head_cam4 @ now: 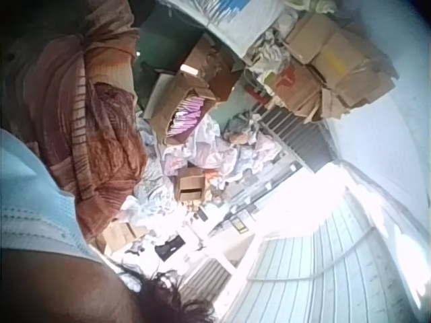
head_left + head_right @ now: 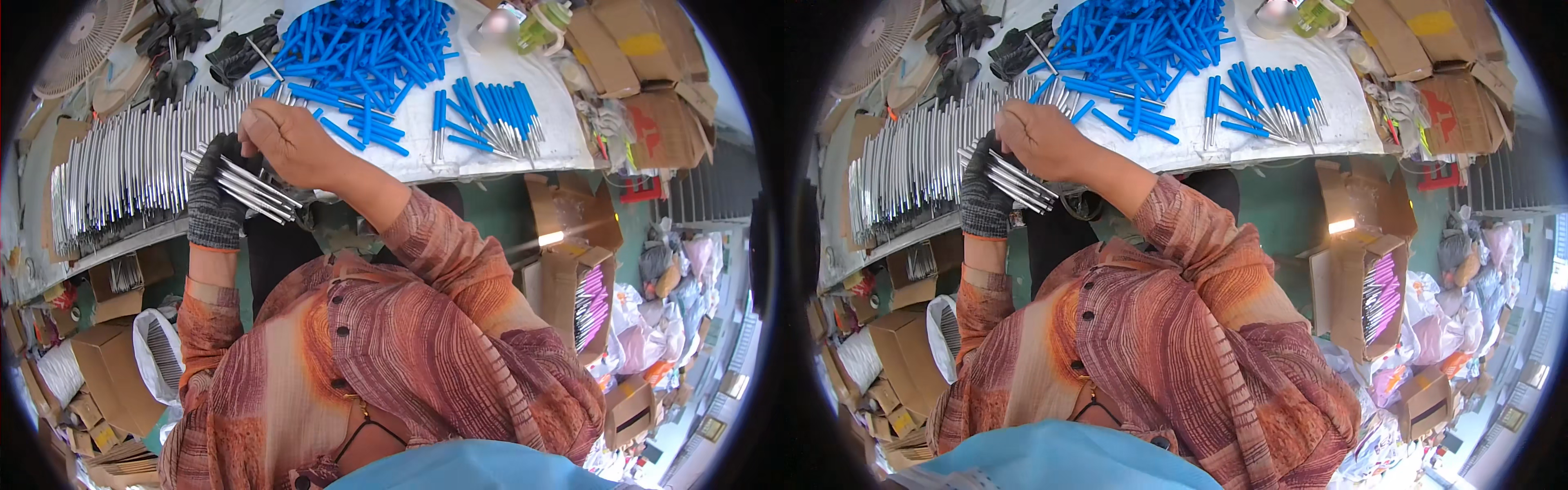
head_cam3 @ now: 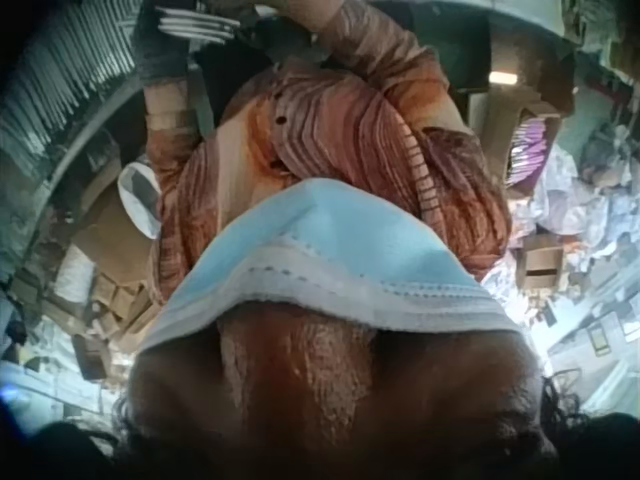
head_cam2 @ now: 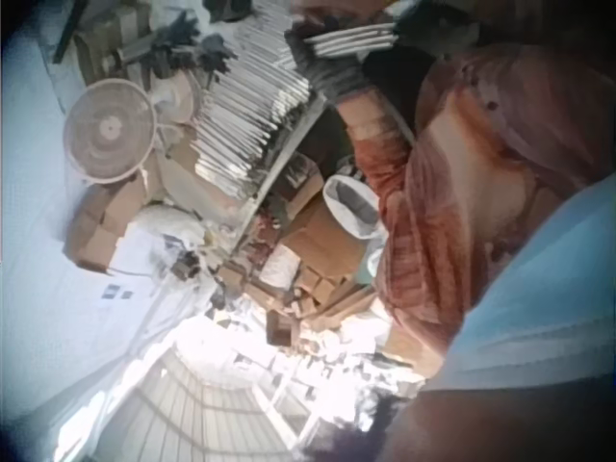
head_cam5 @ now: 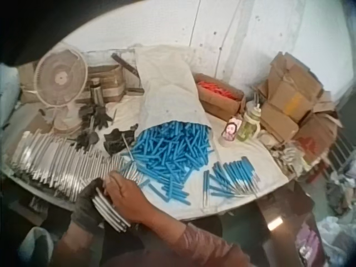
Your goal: Assembling blue plastic caps onto metal rods at a workbench.
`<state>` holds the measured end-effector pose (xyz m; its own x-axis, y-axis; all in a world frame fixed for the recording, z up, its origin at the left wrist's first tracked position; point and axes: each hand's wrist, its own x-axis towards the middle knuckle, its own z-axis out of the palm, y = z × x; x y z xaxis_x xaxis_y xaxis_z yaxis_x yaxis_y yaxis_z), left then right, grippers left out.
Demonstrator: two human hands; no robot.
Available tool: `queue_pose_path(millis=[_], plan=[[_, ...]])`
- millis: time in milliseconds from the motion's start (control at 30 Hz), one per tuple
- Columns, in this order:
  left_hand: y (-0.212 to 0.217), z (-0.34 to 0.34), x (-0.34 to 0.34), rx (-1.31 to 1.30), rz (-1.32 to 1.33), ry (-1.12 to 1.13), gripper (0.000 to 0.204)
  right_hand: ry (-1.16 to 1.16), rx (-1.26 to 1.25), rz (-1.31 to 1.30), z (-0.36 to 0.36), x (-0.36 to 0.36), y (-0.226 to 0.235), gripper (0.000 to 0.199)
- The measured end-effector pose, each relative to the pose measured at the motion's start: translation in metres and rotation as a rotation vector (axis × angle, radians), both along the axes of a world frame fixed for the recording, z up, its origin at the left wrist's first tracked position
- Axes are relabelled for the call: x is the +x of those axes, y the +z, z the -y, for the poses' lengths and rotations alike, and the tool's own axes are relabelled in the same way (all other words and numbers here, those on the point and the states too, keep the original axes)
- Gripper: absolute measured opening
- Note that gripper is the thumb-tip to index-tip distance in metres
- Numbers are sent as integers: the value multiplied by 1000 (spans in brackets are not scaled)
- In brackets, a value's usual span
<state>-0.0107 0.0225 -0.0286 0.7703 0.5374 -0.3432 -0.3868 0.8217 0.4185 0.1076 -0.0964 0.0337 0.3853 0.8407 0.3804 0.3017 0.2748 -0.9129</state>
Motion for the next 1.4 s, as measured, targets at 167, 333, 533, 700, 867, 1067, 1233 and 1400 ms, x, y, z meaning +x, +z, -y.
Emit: queue_pose_path(millis=[167,333,533,700,867,1067,1233,1400], plan=[[-12,-11,-2,-6,-161,75,14,-325,192,196,-9,4,5,24],[-8,-12,-19,155,-148,48,23,-757,-323,194,57,107,-20,44],[-8,-24,-14,184,-139,76,25,-999,-752,1052,173,175,-155,39],[-7,-27,-15,210,-217,186,30,-700,-688,643,90,140,-123,39],[1,-25,-3,271,-177,157,27,-682,-706,481,63,132,-146,52],[19,-23,-5,306,-337,231,20,-540,-539,281,73,114,-112,64],[-4,-34,-15,1635,-816,224,25,-443,-54,-263,59,68,-61,61],[14,0,6,910,-305,405,17,-406,43,-326,47,41,-20,48]])
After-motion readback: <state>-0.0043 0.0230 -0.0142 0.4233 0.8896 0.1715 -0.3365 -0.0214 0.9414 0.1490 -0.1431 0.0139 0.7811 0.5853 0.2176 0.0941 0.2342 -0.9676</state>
